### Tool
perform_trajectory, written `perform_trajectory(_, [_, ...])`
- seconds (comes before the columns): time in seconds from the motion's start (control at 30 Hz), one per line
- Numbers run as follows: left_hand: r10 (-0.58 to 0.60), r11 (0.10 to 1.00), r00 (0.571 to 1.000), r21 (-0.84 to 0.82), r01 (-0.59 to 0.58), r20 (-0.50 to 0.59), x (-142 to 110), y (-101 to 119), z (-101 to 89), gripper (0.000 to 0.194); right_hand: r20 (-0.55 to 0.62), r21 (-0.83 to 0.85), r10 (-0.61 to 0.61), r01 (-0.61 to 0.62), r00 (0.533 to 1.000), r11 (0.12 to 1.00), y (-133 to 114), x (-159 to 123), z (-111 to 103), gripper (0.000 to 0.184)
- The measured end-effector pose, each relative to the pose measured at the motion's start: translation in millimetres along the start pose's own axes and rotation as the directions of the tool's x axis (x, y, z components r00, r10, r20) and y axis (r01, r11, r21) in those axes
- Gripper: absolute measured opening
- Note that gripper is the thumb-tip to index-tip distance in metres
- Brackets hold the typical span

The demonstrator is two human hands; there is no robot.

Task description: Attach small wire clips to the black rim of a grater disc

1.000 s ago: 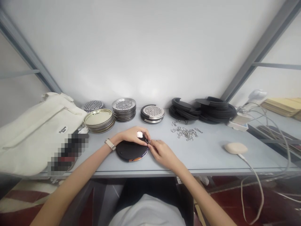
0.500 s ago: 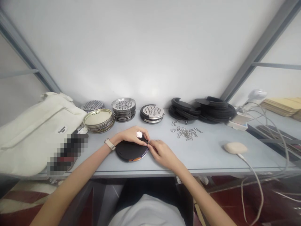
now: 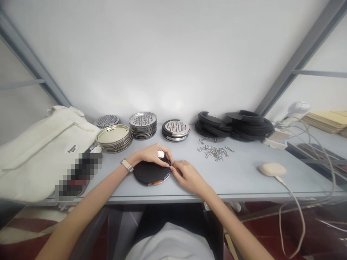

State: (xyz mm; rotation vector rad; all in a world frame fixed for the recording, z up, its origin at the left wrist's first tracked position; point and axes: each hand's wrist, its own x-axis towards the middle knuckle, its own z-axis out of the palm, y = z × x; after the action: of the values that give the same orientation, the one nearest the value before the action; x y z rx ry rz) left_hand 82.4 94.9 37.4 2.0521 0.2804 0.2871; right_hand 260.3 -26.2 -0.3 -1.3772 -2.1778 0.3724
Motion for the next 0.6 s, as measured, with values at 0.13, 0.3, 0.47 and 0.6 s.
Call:
perform_trajectory(0.13, [0.003, 1.000, 1.000, 0.002, -0.003, -0.002, 0.0, 0.5, -0.1, 0.024, 0.006, -0.005, 0.000, 0.000, 1.000, 1.000, 0.5, -0.1, 0.1, 0.027])
perform_trajectory(0.3, [-0.001, 1.000, 1.000, -0.003, 0.001, 0.010, 0.1, -0.1, -0.5, 0.024, 0.003, -0.008, 0.003, -0.003, 1.000, 1.000, 0.8, -0.2, 0.6, 0.028])
perform_trajectory(0.47, [0.006, 1.000, 1.000, 0.000, -0.006, 0.009, 0.1, 0.0, -0.3, 0.023, -0.007, -0.004, 0.000, 0.000, 1.000, 1.000, -0.4, 0.0, -0.1, 0.027])
perform_trajectory(0.6, [0.000, 1.000, 1.000, -0.005, 0.000, 0.010, 0.5, 0.4, 0.3, 0.023, -0.011, -0.011, 0.004, -0.004, 1.000, 1.000, -1.0, 0.1, -0.4, 0.027])
